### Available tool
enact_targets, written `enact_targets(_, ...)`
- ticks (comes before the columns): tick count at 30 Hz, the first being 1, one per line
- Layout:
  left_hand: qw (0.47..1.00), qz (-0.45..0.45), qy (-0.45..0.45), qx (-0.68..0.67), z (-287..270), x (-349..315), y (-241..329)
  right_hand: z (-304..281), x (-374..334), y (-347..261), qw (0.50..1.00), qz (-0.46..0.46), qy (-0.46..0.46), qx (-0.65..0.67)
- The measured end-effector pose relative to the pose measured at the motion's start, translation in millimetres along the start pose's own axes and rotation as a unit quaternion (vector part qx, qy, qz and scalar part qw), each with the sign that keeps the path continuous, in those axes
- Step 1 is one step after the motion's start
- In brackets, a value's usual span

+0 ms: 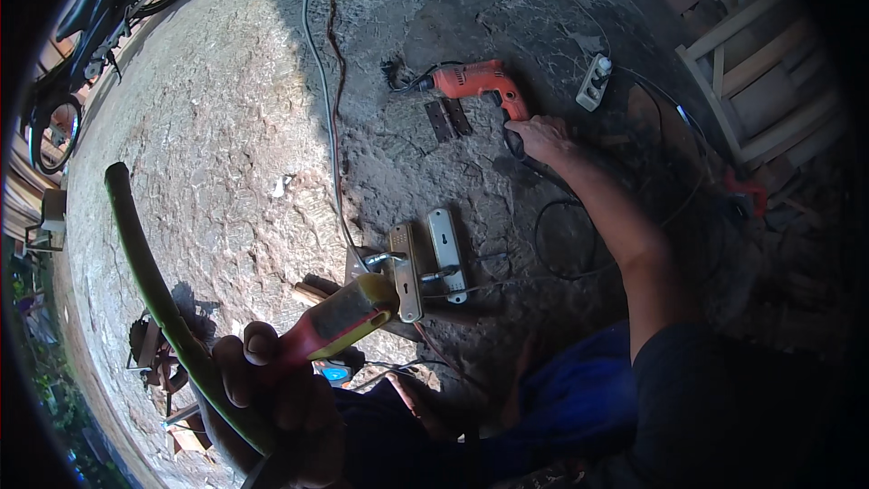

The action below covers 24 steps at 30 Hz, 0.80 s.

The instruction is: The person uses a hammer and chisel to fit a metal hinge into a wooden frame, then secures it with a screwdriver. The person lifts and repositions the frame to continue assembly.

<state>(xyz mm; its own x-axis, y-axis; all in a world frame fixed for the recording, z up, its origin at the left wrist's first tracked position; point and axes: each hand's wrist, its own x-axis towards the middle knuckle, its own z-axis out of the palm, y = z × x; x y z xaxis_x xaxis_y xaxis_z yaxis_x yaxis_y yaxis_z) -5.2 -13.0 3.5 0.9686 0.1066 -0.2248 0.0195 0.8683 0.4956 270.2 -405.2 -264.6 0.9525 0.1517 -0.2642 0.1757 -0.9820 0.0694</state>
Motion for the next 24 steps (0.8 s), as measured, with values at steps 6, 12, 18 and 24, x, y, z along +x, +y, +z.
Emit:
enact_targets(6, 0.999, -0.012, -0.026, -0.015, -10, 4, 2, 16, 26, 18, 0.989, 0.053, 0.024, 0.135)
enact_targets(12, 0.999, -0.008, 0.028, -0.030, -6, 12, -1, 40, 48, -73, 0.967, -0.096, 0.073, 0.227)
enact_targets(18, 0.998, -0.018, 0.017, -0.053, -9, 14, 3, 36, 64, -111, 0.948, -0.229, 0.016, 0.218)
enact_targets(24, 0.998, -0.029, 0.016, -0.057, -16, 19, 11, 76, 78, -127, 0.957, -0.235, 0.028, 0.169)
